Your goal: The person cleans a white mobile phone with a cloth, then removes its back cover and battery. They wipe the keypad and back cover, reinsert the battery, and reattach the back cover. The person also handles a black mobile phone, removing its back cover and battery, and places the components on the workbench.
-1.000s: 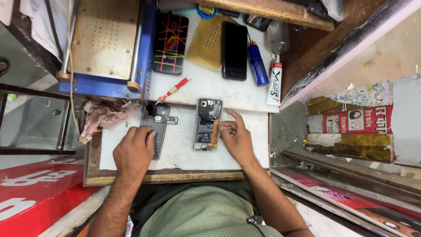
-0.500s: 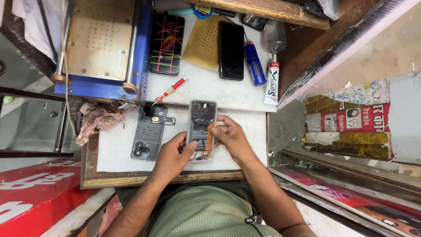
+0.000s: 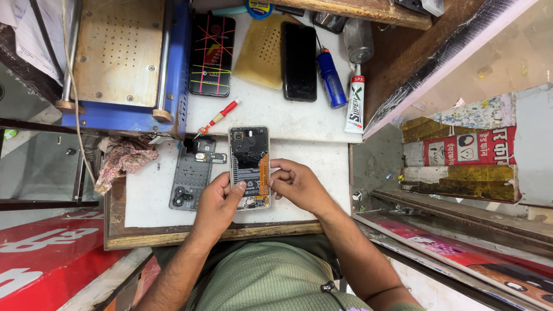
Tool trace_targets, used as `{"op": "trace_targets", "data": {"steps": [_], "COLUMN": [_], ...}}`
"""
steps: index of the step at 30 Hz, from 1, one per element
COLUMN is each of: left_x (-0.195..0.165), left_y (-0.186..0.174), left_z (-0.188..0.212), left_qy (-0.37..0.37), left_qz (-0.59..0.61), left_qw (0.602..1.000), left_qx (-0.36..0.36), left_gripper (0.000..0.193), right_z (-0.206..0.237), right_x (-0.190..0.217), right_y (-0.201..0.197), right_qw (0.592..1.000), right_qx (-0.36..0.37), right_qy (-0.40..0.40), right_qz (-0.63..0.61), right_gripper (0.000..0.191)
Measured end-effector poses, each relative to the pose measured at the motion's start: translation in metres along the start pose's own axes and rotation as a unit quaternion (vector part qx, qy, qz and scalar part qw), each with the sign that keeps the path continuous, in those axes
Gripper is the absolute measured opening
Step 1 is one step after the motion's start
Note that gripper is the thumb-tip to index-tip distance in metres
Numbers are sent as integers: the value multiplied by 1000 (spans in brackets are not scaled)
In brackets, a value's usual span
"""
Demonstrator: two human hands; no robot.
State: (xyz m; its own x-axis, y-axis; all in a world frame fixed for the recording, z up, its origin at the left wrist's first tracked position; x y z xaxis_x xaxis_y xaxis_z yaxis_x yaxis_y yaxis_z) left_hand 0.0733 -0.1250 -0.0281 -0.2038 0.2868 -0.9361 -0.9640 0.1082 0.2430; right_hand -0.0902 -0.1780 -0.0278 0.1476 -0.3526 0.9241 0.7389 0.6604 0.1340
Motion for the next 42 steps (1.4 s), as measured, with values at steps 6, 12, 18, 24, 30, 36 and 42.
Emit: {"op": "trace_targets", "data": {"steps": [6, 12, 18, 24, 30, 36, 42], "left_x": [-4, -9, -9, -8, -6, 1, 2], "left_y": [-3, -5, -3, -9, -1, 1, 0], "left_z": [3, 4, 3, 2, 0, -3, -4], "left_qy": [-28, -31, -30, -13, -10, -41, -38], "left_qz": [-78, -69, -95, -75, -111, -82, -62], "left_qw": [997, 997, 995, 997, 994, 995, 997], "left_qx": [-10, -10, -2, -10, 18, 26, 24], "left_gripper": [27, 27, 24, 24, 22, 24, 26], "right_z": [-7, -8, -15, -10, -12, -14, -7], "right_x": [4, 7, -4, 8, 2, 1, 11], "right_y": [1, 10, 3, 13, -1, -4, 3], "right_qw": [1000, 999, 1000, 999, 1000, 999, 998], "right_qx": [-14, 46, -18, 45, 1, 10, 57], "right_qy": [-7, -1, 1, -3, -4, -23, -25], "right_qz": [27, 20, 5, 7, 17, 26, 1], "right_gripper": [22, 26, 26, 28, 22, 24, 27]}}
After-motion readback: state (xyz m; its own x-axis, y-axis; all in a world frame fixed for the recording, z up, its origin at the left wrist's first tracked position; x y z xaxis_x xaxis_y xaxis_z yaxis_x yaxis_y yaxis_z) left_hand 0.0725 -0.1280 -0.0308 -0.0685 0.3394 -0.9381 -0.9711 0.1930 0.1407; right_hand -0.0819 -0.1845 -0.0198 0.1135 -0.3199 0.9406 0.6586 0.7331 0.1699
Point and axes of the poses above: each hand's wrist, its own z-axis away from the middle knuckle, its own y-axis out of the palm, x = y × z, the point moved 10 cm from there along -z, towards the middle knuckle, and after that the axes turned 9 degrees about x, right-handed, at the moved point
